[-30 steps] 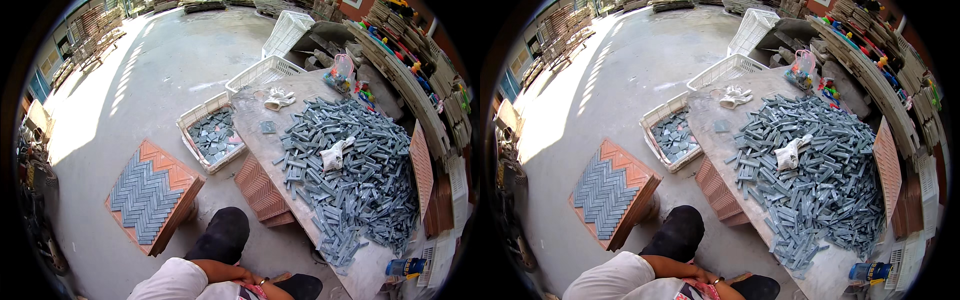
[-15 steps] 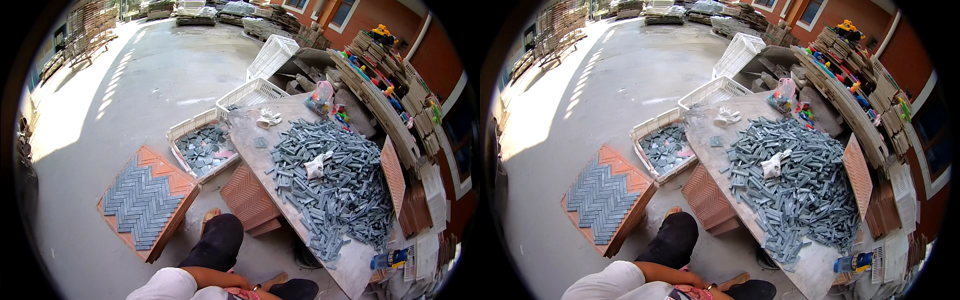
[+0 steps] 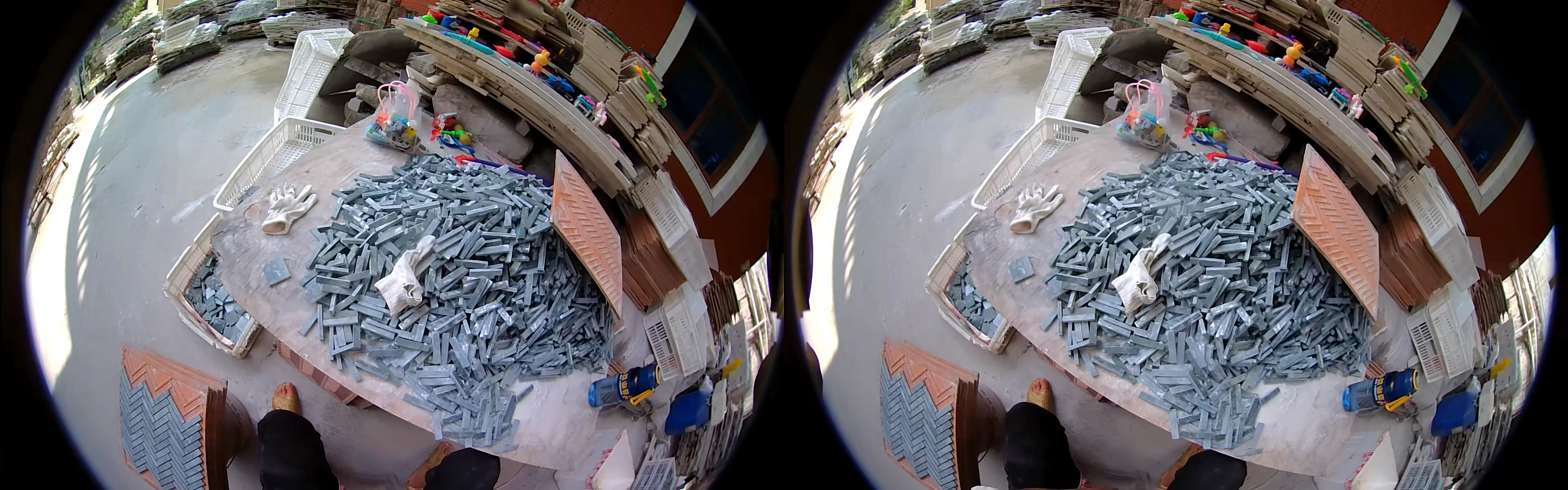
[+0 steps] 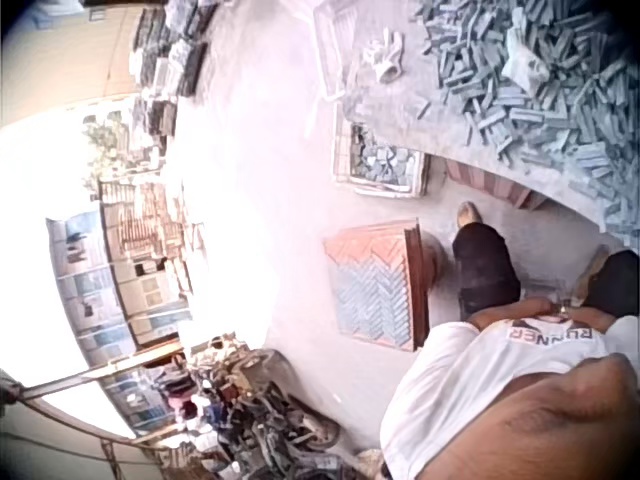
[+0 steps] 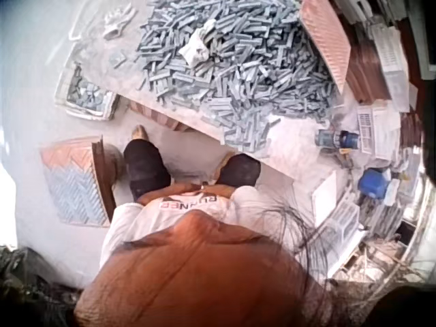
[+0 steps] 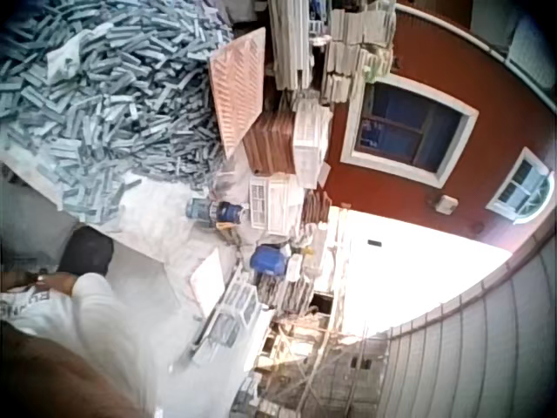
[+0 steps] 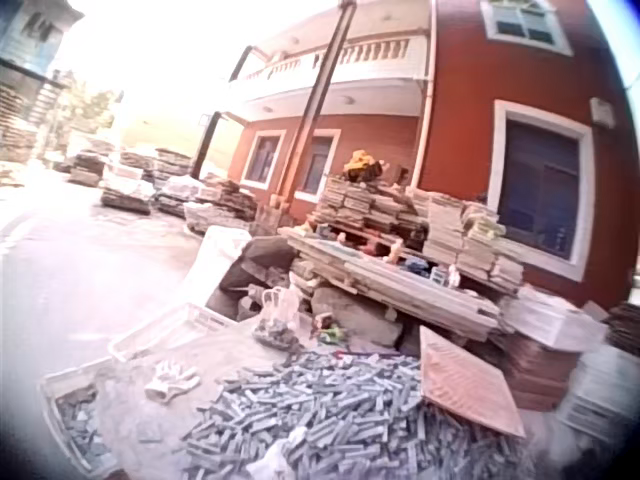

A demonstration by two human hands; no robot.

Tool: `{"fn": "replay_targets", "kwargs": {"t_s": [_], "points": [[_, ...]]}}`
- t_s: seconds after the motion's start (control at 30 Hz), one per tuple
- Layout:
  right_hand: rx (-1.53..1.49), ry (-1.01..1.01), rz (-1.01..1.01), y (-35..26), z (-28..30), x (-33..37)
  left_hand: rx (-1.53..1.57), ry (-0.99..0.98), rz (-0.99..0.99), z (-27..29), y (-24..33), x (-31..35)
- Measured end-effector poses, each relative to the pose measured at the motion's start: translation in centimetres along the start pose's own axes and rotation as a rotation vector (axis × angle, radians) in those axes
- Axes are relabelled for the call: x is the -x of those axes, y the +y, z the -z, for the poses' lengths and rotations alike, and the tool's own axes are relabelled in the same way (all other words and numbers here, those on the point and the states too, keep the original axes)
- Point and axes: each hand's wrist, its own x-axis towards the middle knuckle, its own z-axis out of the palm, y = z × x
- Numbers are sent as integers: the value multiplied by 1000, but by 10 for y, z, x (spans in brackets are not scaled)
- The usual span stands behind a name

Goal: The person sits at a work table and arranges small gray rectangular tiles onto a patterned board in a herringbone pattern. They put on white gloves, pick tiles from a large pile, and place them one by one onto the board, occasionally adjusting positions.

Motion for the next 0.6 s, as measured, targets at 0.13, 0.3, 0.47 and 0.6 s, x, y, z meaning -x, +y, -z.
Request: {"fn": "replay_targets", "kwargs": {"t_s": [0.13,0.3,0.47,0.6], "points": [[34,13,17,-5,-11,-10,-52,182,190,43,-62,-15],[15,-3,27,1,-31,10,64,431,-105,37,44,21],[-149,13,307,-68,76,70,-94,-184,-458,-50,156,85],[-786,178,429,-107,211,141,-513,-439,-458,-60,183,70]]}}
